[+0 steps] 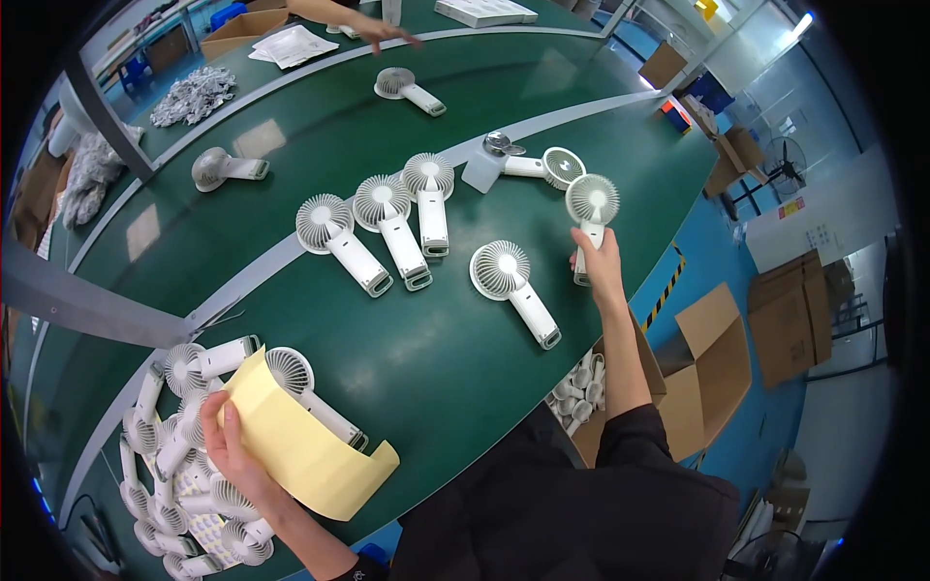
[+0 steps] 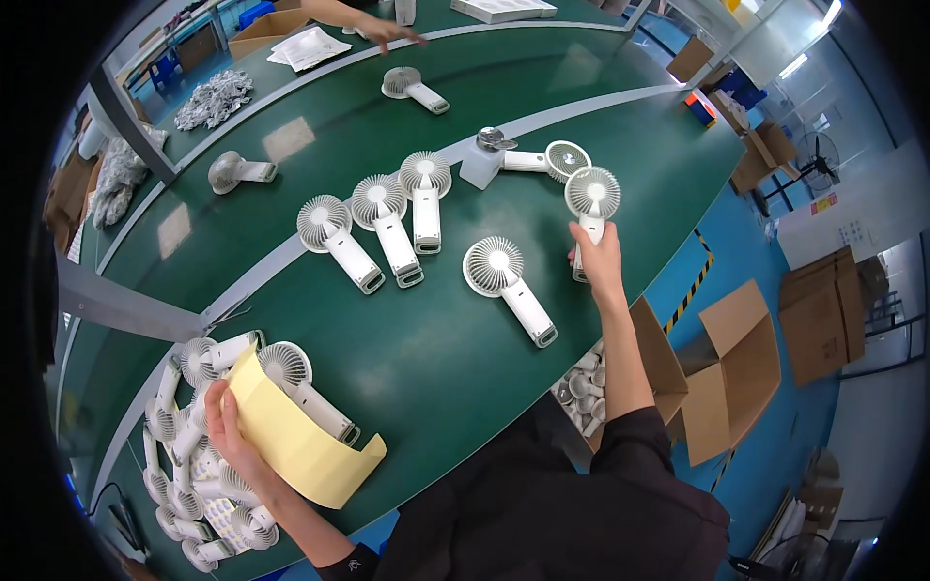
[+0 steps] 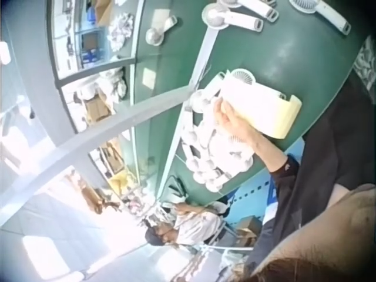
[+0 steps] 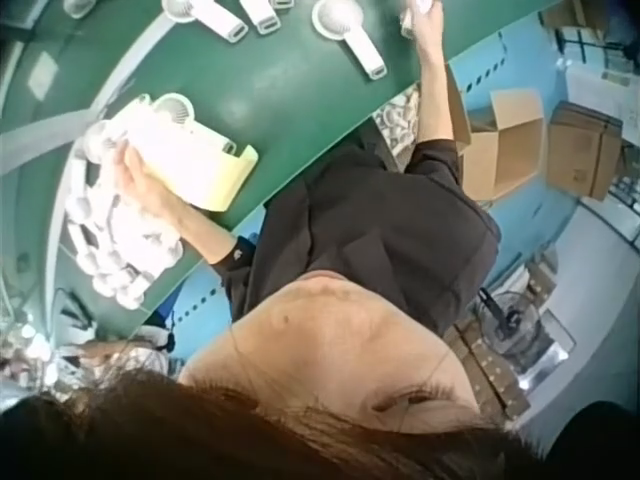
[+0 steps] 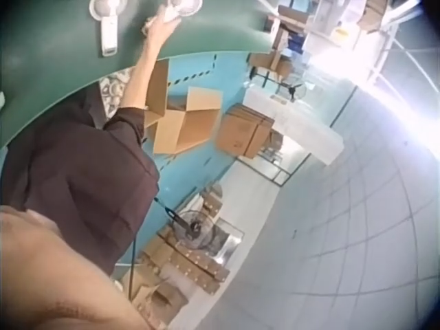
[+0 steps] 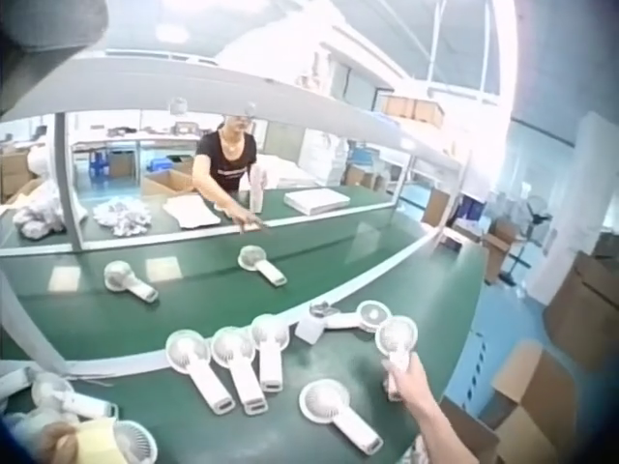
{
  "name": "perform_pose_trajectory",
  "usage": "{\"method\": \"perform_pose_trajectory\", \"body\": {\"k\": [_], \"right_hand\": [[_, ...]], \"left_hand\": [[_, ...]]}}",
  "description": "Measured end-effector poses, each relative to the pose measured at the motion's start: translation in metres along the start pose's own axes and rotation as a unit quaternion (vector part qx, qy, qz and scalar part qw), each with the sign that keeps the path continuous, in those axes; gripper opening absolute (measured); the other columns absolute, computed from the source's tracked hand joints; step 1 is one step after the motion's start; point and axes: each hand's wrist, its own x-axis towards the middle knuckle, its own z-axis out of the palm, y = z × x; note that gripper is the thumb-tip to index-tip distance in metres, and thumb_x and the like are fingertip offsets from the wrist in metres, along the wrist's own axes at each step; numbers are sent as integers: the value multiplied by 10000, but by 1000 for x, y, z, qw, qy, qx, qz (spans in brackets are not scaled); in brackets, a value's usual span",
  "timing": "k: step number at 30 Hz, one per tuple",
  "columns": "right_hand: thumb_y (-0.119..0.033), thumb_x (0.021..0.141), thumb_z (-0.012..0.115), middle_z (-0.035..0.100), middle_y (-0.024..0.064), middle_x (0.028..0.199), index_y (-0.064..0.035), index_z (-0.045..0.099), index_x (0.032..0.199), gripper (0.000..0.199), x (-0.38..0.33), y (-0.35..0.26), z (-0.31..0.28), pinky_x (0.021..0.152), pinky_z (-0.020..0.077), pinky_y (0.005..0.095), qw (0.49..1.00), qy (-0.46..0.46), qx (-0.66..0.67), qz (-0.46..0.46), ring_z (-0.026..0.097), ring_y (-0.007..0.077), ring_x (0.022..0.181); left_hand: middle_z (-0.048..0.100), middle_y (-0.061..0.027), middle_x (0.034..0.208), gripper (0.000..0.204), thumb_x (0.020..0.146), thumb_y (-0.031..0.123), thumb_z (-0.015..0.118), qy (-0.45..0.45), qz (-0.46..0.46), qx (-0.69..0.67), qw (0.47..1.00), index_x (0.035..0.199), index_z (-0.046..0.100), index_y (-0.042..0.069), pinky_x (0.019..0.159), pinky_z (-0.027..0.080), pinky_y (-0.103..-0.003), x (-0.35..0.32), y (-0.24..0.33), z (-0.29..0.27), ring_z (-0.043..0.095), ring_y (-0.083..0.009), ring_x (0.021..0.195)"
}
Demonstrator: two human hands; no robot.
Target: Applying small adhesive labels to the handle/base of portable handheld fans on an assembly line.
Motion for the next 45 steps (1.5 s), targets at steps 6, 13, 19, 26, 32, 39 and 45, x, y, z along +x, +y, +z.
{"method": "perform_pose_trajectory", "body": {"k": [6, 13, 19, 26, 32, 39, 45], "right_hand": [[-235, 950, 628, 563, 65, 724, -37, 463, 1085, 291, -51, -58, 36, 502, 471, 274, 987, -91, 127, -43, 544, 122, 543], [-210, 1007, 485, 507, 64, 841, -21, 463, 994, 190, -99, -97, 88, 489, 459, 281, 887, -306, 346, 6, 530, 127, 613], [-218, 1015, 468, 484, 59, 861, -18, 462, 981, 203, -129, -117, 132, 489, 455, 273, 825, -403, 393, 51, 514, 114, 645], [-211, 1008, 479, 501, 66, 812, -15, 466, 964, 201, -169, -122, 161, 477, 449, 274, 782, -493, 368, 102, 513, 122, 578], [-128, 957, 550, 528, 68, 758, -5, 461, 1032, 169, -204, -124, 171, 475, 469, 287, 748, -580, 296, 128, 544, 146, 548], [24, 867, 592, 567, 71, 793, 22, 397, 1289, 464, -223, -119, 182, 504, 469, 266, 707, -674, 166, 134, 570, 146, 565], [-4, 869, 579, 589, 77, 847, 0, 356, 1364, 544, -222, -107, 190, 508, 470, 250, 659, -725, 141, 144, 584, 118, 605]], "left_hand": [[653, -95, 976, 159, 969, 121, 559, -29, -15, -4, 999, 1099, 578, 32, 726, 530, -250, 0, -5, -1, 647, -146, 839], [650, -77, 1002, 174, 968, 109, 565, -49, -18, 12, 999, 1109, 602, 15, 762, 511, -255, -2, -5, 3, 627, -134, 856], [647, -28, 997, 196, 983, 104, 538, -98, -20, 56, 993, 1083, 674, 4, 767, 461, -205, -4, -3, 8, 584, -74, 861], [669, -35, 1013, 278, 986, 92, 507, -167, -19, 118, 979, 1211, 654, 20, 780, 461, -199, -9, 3, 14, 588, -63, 857], [594, -118, 1269, 390, 989, 165, 543, -260, -3, 121, 958, 1352, 538, 24, 1005, 400, -294, -9, -3, 16, 537, -162, 1162], [592, -120, 1198, 485, 924, 160, 646, -301, -88, 21, 949, 1341, 469, -15, 797, 535, -315, -20, -15, 16, 630, -189, 993], [650, -70, 909, 316, 897, 114, 684, -277, -166, -40, 946, 1159, 562, -12, 537, 564, -243, -24, -6, 25, 652, -115, 764]]}}
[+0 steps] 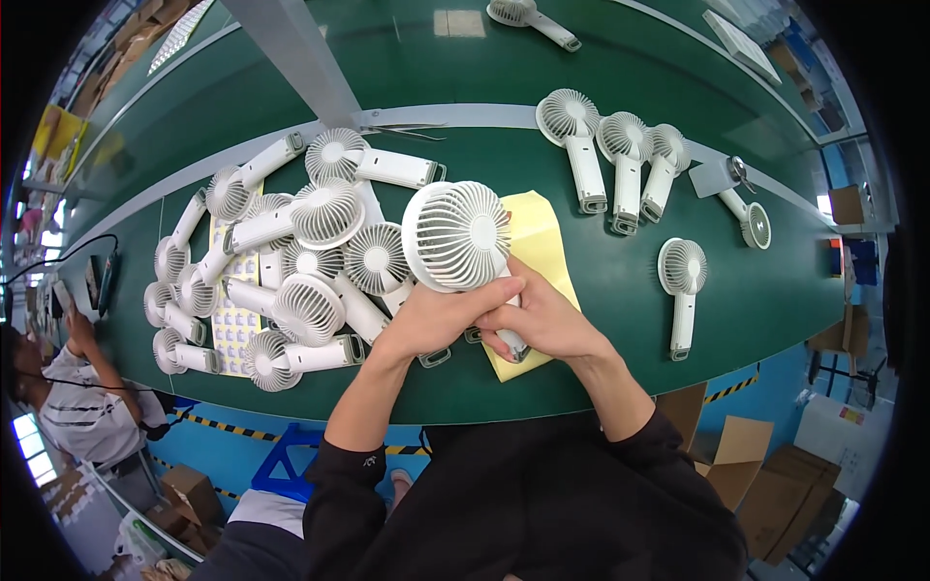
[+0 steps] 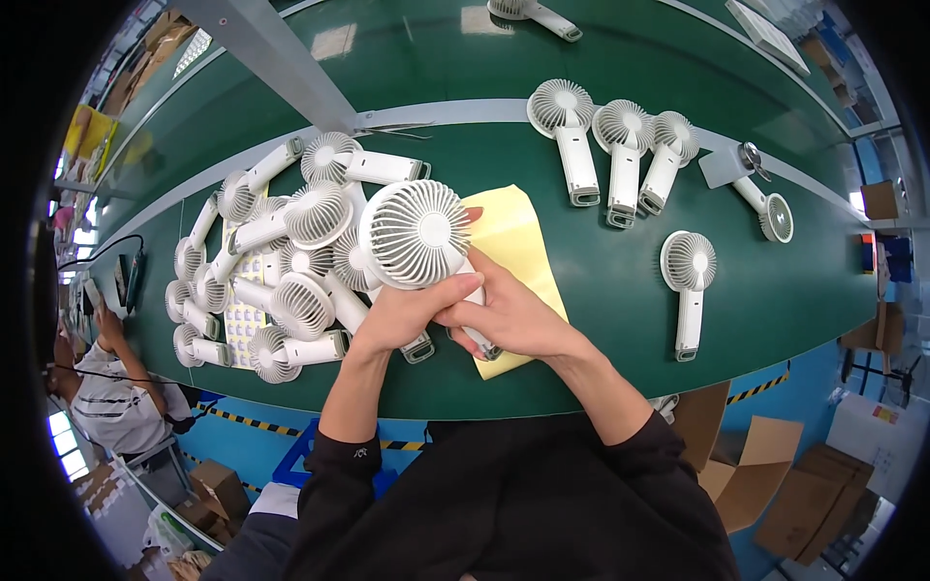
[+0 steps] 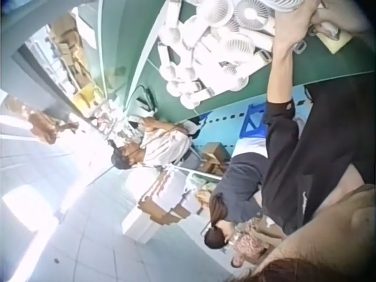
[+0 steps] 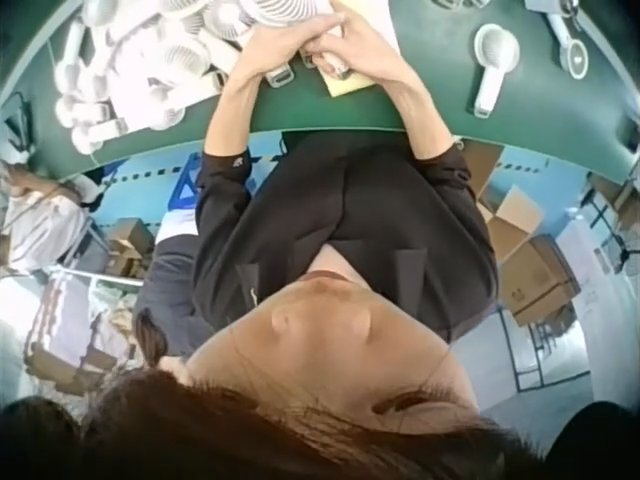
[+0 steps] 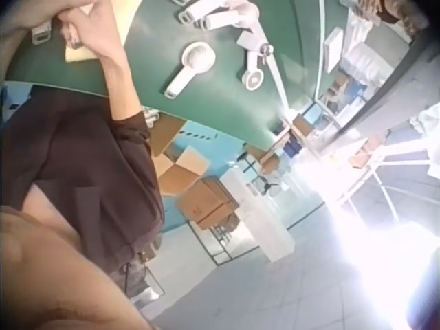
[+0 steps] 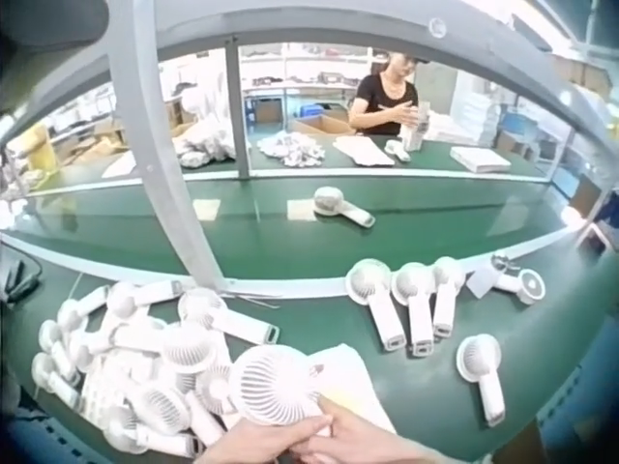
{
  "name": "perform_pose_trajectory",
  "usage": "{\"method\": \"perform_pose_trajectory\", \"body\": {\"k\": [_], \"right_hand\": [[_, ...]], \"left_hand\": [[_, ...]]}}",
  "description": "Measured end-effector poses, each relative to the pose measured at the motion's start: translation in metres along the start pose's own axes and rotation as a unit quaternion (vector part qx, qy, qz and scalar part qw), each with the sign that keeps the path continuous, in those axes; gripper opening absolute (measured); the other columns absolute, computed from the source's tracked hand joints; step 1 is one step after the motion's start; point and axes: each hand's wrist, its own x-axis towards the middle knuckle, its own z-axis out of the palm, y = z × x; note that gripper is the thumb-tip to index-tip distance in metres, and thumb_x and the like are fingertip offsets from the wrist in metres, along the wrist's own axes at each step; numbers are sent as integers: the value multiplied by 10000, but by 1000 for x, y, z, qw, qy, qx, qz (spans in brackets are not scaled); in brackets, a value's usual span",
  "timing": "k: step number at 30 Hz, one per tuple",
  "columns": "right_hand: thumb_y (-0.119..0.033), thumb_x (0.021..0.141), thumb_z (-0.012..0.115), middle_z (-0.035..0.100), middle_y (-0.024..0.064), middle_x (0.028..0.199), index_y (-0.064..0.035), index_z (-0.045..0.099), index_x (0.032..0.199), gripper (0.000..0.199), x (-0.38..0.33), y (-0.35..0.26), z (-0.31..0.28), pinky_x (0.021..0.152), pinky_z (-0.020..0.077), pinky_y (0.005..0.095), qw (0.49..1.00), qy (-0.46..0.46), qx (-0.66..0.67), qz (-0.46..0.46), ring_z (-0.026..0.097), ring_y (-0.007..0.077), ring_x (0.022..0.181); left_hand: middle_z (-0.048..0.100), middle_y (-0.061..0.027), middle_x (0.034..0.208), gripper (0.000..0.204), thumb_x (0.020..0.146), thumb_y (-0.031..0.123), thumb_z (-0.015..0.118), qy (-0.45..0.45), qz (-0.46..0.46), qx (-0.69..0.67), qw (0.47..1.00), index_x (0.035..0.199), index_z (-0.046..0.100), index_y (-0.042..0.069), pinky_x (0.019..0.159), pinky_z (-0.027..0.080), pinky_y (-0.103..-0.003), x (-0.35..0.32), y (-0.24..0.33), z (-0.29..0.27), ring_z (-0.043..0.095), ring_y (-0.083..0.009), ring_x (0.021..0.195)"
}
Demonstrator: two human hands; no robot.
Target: Applying small adhesive labels to the handle/base of portable handheld fans on an assembly line.
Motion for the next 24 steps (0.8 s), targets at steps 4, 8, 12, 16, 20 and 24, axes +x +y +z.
{"method": "perform_pose_trajectory", "body": {"k": [4, 8, 12, 16, 20, 24], "right_hand": [[30, 839, 559, 578, 83, 858, 3, 365, 1335, 533, 1, -4, 7, 506, 467, 259, 999, -1, 39, 2, 574, 134, 575], [50, 847, 553, 575, 85, 894, 1, 369, 1299, 490, 0, -4, 10, 527, 491, 270, 995, 62, -82, 6, 584, 132, 584], [21, 873, 569, 578, 77, 920, -7, 337, 1328, 511, -3, 0, 17, 529, 501, 270, 987, 127, -95, -42, 600, 117, 634], [-23, 889, 594, 581, 88, 931, -8, 351, 1252, 437, 0, 4, 19, 558, 513, 272, 981, 161, -103, -46, 611, 123, 670], [-76, 908, 612, 598, 154, 921, 17, 363, 1152, 361, 4, 17, 24, 609, 526, 327, 948, 222, -212, -84, 637, 186, 708], [-108, 913, 624, 609, 214, 916, 42, 358, 1150, 387, 8, 29, 38, 631, 519, 396, 889, 267, -316, -198, 656, 280, 755]], "left_hand": [[649, -63, 910, 300, 895, 108, 683, -16, 13, -10, 1000, 1148, 575, -10, 539, 562, -235, 1, -8, -6, 624, -92, 744], [651, -67, 887, 283, 888, 97, 683, 25, 13, -95, 995, 1123, 586, -27, 499, 560, -253, 3, 0, 5, 630, -105, 705], [653, -94, 928, 370, 877, 75, 684, 8, -6, -117, 993, 1183, 533, -69, 411, 541, -291, 5, -7, -3, 648, -149, 615], [658, -105, 972, 410, 865, 71, 701, 45, 10, -103, 994, 1202, 508, -64, 388, 525, -294, 6, -10, 3, 649, -150, 614], [669, -100, 1013, 407, 841, 53, 726, 125, 64, -135, 981, 1184, 523, -31, 580, 560, -287, 9, -11, 8, 665, -138, 762], [662, -82, 1055, 405, 836, 48, 724, 122, 98, -187, 970, 1189, 533, -11, 836, 528, -287, 6, -14, 5, 642, -126, 946]]}}
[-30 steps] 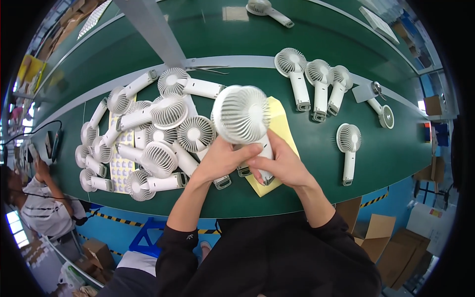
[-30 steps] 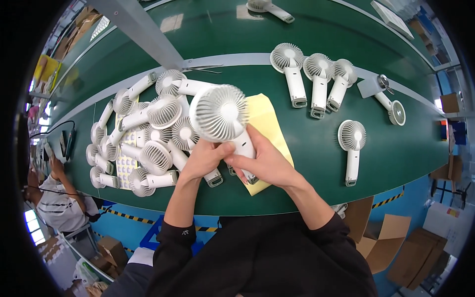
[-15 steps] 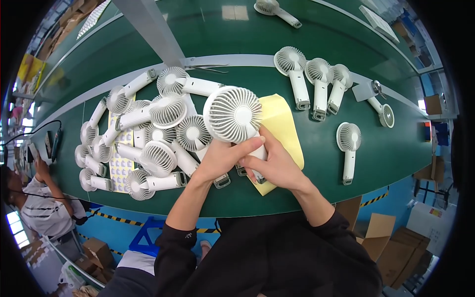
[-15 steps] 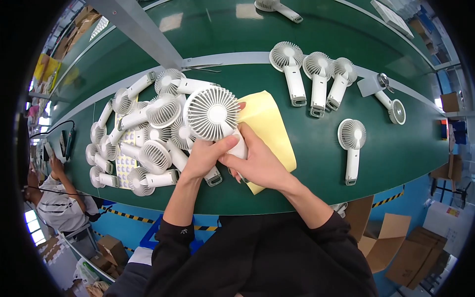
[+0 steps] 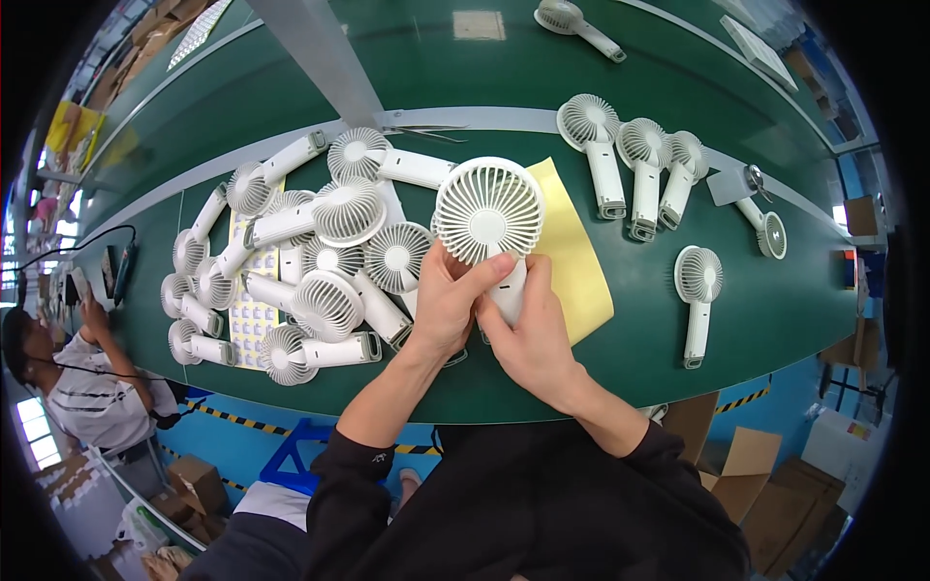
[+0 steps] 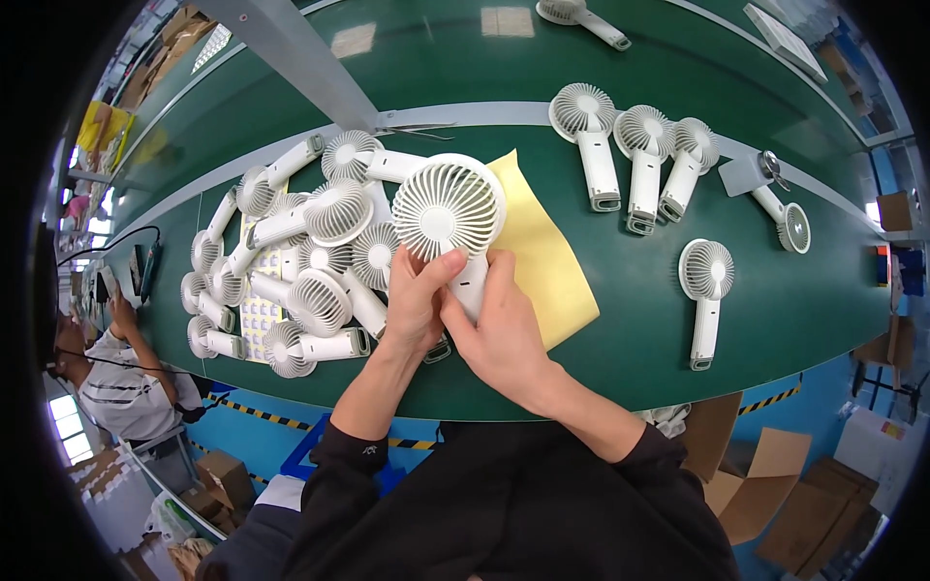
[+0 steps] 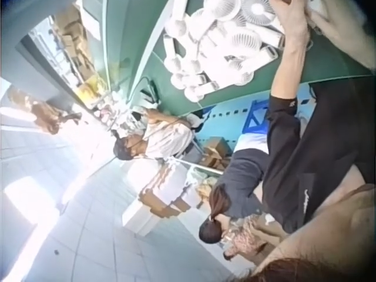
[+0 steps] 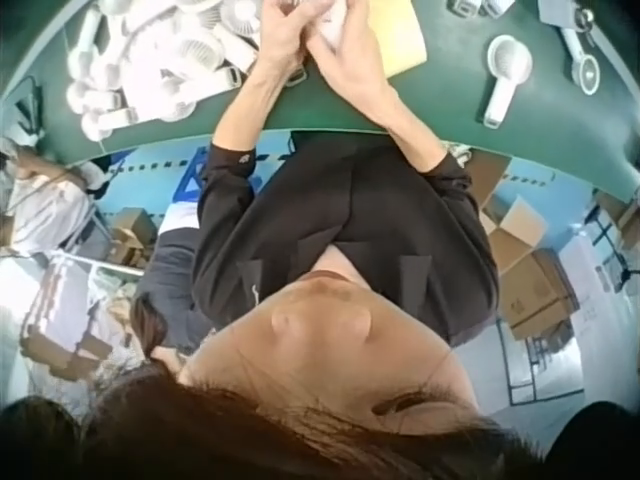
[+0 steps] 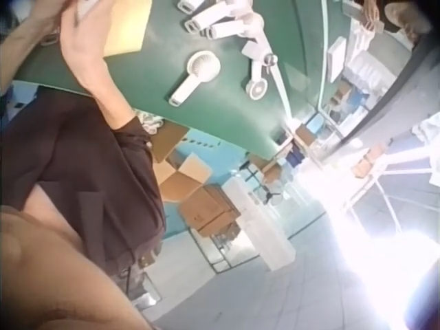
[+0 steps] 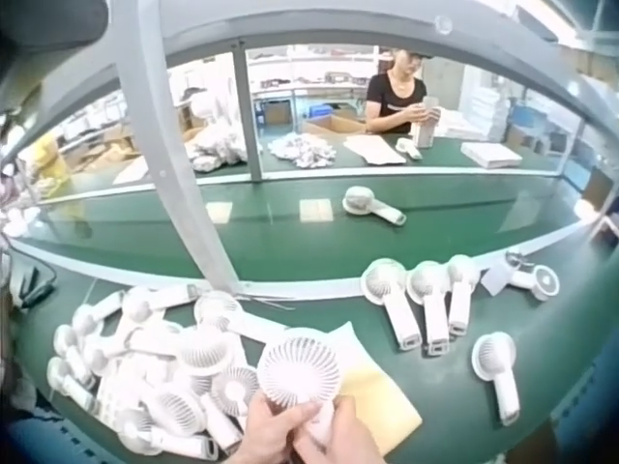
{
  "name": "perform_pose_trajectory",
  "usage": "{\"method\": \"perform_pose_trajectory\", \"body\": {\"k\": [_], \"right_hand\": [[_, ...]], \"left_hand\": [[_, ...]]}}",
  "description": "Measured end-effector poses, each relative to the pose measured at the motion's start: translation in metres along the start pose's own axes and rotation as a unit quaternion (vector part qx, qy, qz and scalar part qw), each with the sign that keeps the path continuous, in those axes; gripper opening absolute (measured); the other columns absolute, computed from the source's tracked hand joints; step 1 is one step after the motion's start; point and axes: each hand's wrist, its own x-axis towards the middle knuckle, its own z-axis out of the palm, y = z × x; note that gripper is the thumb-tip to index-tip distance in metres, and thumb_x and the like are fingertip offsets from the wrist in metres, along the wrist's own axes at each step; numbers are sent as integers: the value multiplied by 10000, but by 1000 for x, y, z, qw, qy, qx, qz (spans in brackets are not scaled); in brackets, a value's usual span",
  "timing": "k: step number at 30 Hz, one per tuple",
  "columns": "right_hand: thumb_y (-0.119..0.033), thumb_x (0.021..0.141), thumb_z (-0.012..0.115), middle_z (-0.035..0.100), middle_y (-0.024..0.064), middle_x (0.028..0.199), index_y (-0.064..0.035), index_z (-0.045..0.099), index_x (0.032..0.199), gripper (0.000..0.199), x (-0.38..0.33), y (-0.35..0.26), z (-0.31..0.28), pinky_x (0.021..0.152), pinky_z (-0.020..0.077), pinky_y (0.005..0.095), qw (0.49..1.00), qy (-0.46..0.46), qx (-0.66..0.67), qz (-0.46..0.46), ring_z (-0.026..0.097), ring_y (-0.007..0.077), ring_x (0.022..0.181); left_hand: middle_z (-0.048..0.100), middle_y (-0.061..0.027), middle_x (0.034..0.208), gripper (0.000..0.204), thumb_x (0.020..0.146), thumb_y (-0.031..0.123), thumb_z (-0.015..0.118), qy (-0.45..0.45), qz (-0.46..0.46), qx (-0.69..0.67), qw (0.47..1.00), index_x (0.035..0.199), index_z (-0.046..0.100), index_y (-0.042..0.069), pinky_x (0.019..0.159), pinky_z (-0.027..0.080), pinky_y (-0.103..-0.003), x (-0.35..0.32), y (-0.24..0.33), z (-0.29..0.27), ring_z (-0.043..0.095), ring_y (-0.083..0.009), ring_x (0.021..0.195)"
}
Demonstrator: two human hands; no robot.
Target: Applying small adhesive labels to the handle/base of portable handheld fans on an assembly line.
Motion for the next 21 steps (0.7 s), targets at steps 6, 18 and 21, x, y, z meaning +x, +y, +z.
{"method": "perform_pose_trajectory", "body": {"k": [6, 18, 21], "right_hand": [[-134, 905, 646, 614, 258, 918, 58, 367, 1140, 412, -4, -8, 11, 642, 504, 448, 1000, 14, -17, 21, 650, 402, 795], [-113, 886, 688, 619, 242, 931, 59, 409, 1152, 422, -5, -5, 10, 590, 505, 452, 977, 62, -178, -98, 645, 429, 757], [-116, 882, 699, 627, 230, 939, 51, 413, 1142, 421, -8, -2, 0, 601, 517, 431, 975, 82, -175, -109, 659, 408, 754]], "left_hand": [[657, -69, 1046, 369, 867, 94, 688, 2, 8, -17, 1000, 1184, 536, -17, 818, 521, -279, -3, 0, -6, 634, -116, 909], [593, -46, 1257, 496, 1014, 465, 447, 75, 44, -99, 991, 1307, 510, 70, 1001, 448, -358, 12, 9, -13, 574, -177, 1146], [618, -80, 1213, 396, 1027, 344, 473, 114, 84, -76, 987, 1262, 550, 34, 980, 460, -341, 23, 27, -30, 587, -168, 1126]]}}
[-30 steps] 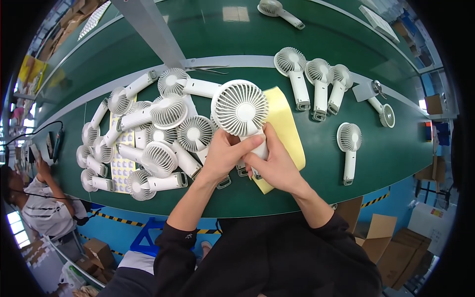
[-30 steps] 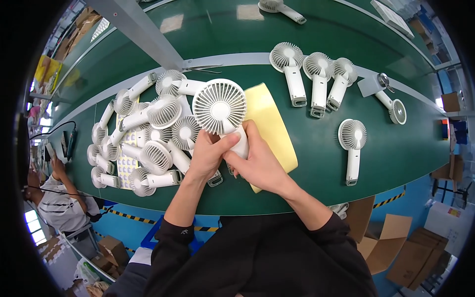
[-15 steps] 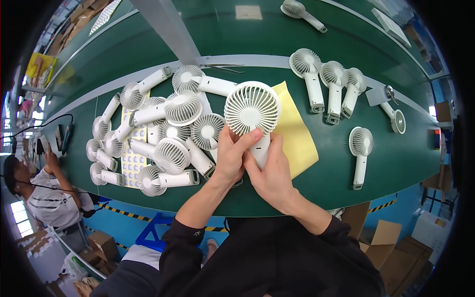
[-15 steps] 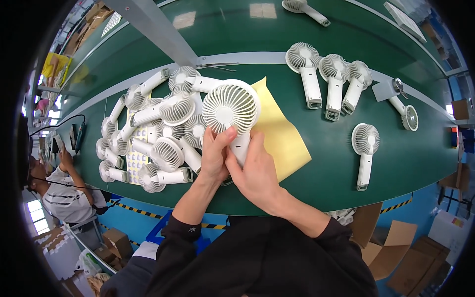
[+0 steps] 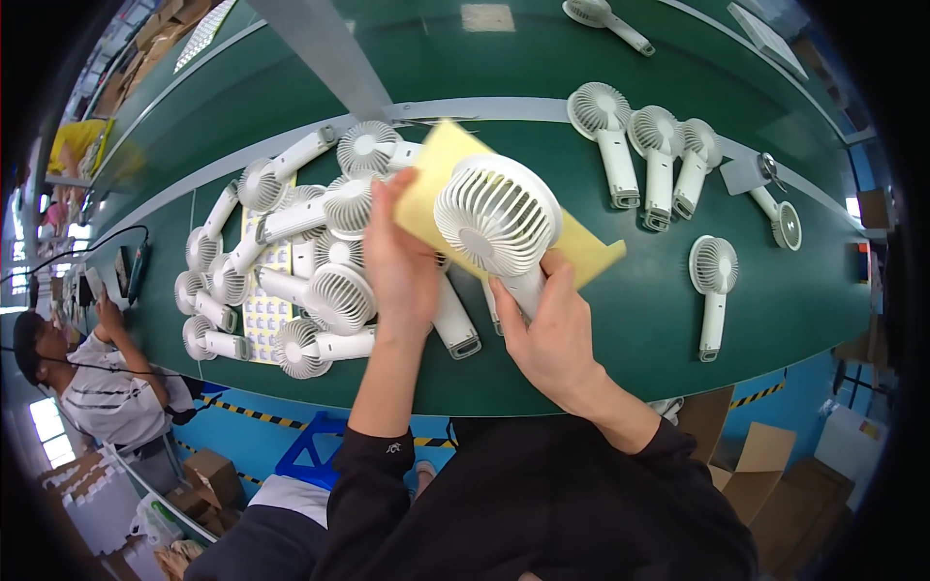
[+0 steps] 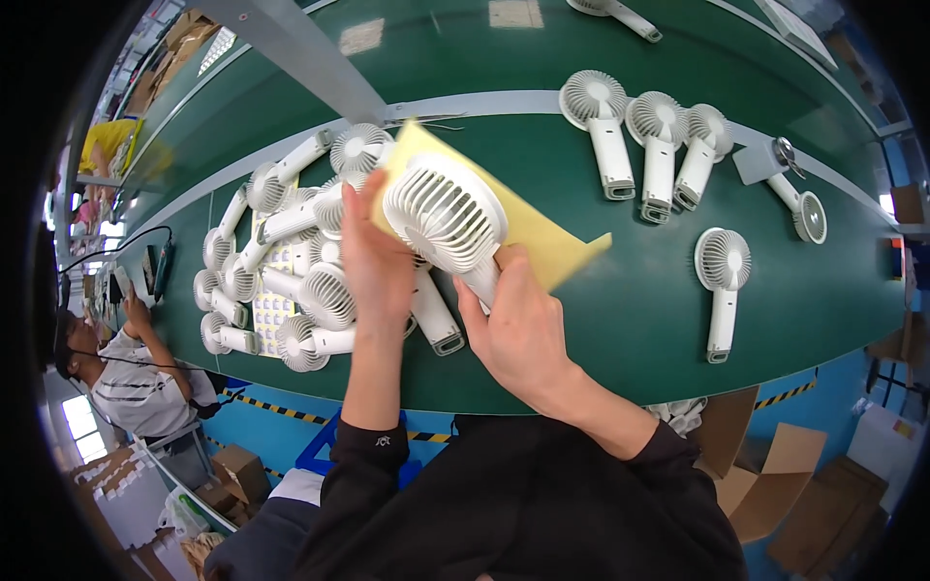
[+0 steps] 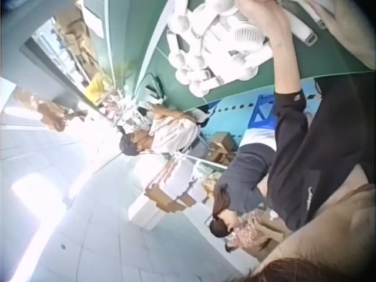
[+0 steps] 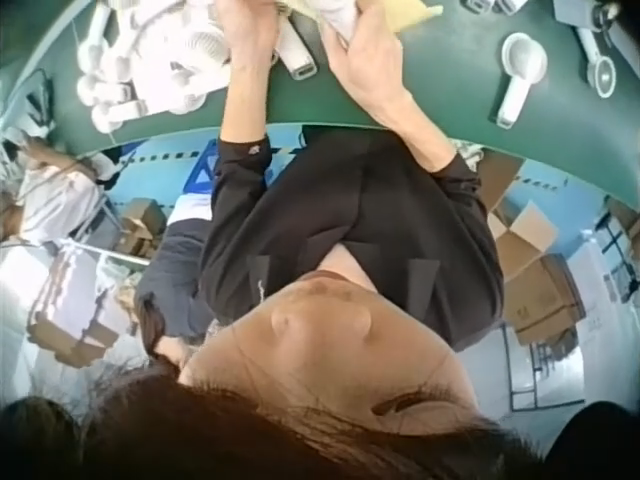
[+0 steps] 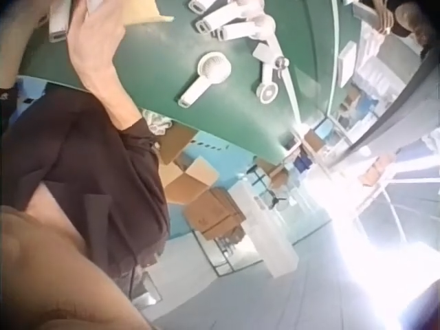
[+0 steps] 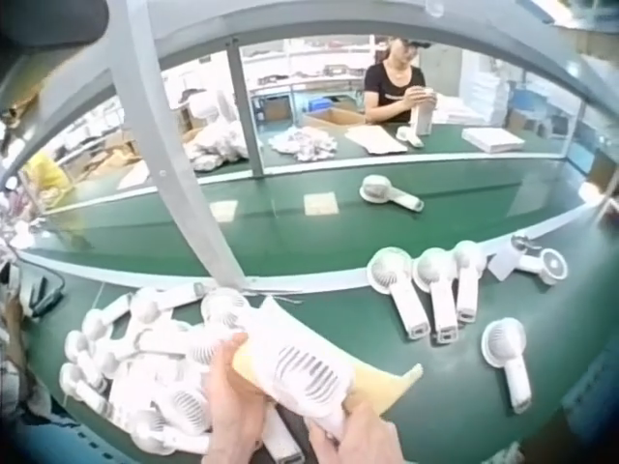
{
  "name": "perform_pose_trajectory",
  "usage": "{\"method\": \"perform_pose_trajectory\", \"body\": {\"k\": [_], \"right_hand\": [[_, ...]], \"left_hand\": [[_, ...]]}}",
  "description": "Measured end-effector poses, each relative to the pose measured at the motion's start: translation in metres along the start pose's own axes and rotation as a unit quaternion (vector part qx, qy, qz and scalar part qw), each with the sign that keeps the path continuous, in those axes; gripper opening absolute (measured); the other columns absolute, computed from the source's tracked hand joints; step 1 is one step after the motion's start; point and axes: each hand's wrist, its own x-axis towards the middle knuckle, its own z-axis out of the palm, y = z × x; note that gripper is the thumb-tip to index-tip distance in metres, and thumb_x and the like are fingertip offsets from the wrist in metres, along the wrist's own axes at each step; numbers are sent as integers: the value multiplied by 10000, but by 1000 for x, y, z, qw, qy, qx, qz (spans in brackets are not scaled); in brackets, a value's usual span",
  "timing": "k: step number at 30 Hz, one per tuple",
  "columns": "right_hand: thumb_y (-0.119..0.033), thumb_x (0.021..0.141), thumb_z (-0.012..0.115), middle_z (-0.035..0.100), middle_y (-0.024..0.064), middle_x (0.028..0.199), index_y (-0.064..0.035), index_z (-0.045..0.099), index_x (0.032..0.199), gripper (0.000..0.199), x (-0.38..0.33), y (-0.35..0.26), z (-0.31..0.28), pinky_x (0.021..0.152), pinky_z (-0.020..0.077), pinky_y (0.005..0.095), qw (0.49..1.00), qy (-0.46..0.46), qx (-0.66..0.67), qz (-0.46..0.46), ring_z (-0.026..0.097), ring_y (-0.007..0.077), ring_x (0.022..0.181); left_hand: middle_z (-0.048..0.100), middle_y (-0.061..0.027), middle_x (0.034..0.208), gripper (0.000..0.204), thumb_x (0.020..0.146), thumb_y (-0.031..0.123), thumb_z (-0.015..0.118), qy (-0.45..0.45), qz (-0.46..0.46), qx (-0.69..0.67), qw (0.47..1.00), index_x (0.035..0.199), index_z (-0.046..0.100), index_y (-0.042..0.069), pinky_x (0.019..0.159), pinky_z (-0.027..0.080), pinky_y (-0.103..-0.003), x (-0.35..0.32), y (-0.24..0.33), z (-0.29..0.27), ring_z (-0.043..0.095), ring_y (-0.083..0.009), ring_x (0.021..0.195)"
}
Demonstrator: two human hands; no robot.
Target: Applying small adhesive labels to the handle/base of portable handheld fans on an assembly line.
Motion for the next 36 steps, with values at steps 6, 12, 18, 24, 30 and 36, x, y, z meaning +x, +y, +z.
{"method": "perform_pose_trajectory", "body": {"k": [6, 12, 18, 24, 30, 36], "right_hand": [[-120, 894, 692, 637, 162, 928, 24, 450, 1072, 333, 5, 18, -30, 604, 532, 353, 998, 61, 23, 21, 660, 244, 695], [-214, 927, 668, 599, 57, 827, 4, 486, 1030, 303, -3, 41, -52, 639, 507, 269, 938, -8, 199, 284, 579, 90, 685], [-275, 899, 701, 611, 54, 819, 5, 550, 1011, 337, -13, 53, -46, 606, 458, 273, 927, -33, 121, 353, 566, 107, 685], [-272, 884, 718, 626, 71, 789, 25, 564, 975, 347, -15, 60, -38, 606, 453, 295, 949, -39, 56, 309, 537, 113, 663], [-265, 883, 722, 620, 80, 766, 20, 548, 963, 343, -15, 61, -37, 600, 449, 285, 950, -28, 63, 305, 530, 101, 662], [-236, 887, 722, 606, 43, 793, 3, 543, 946, 303, -15, 59, -36, 617, 439, 262, 951, 1, 101, 293, 510, 80, 692]], "left_hand": [[608, -140, 1217, 349, 996, 144, 527, 50, 86, 63, 993, 1296, 507, -33, 966, 505, -359, 5, 31, -6, 608, -217, 1117], [536, -179, 1319, 458, 972, 60, 443, -212, -125, -249, 937, 1407, 385, -72, 532, 488, -196, 9, 59, -53, 597, -115, 730], [645, -98, 1134, 397, 920, 50, 614, -115, -85, 288, 947, 1305, 530, 4, 827, 519, -246, -9, 29, 7, 638, -122, 959], [626, -64, 1126, 337, 946, 45, 582, -174, -21, 389, 904, 1280, 541, 27, 794, 511, -243, -14, 30, 14, 623, -101, 958], [623, -52, 1092, 335, 947, 59, 590, -191, -34, 406, 893, 1279, 544, 68, 780, 508, -242, -15, 26, 11, 618, -99, 941], [621, -66, 1117, 404, 940, 51, 599, -181, 16, 381, 907, 1331, 498, 57, 828, 502, -252, -18, 22, 18, 619, -119, 971]]}}
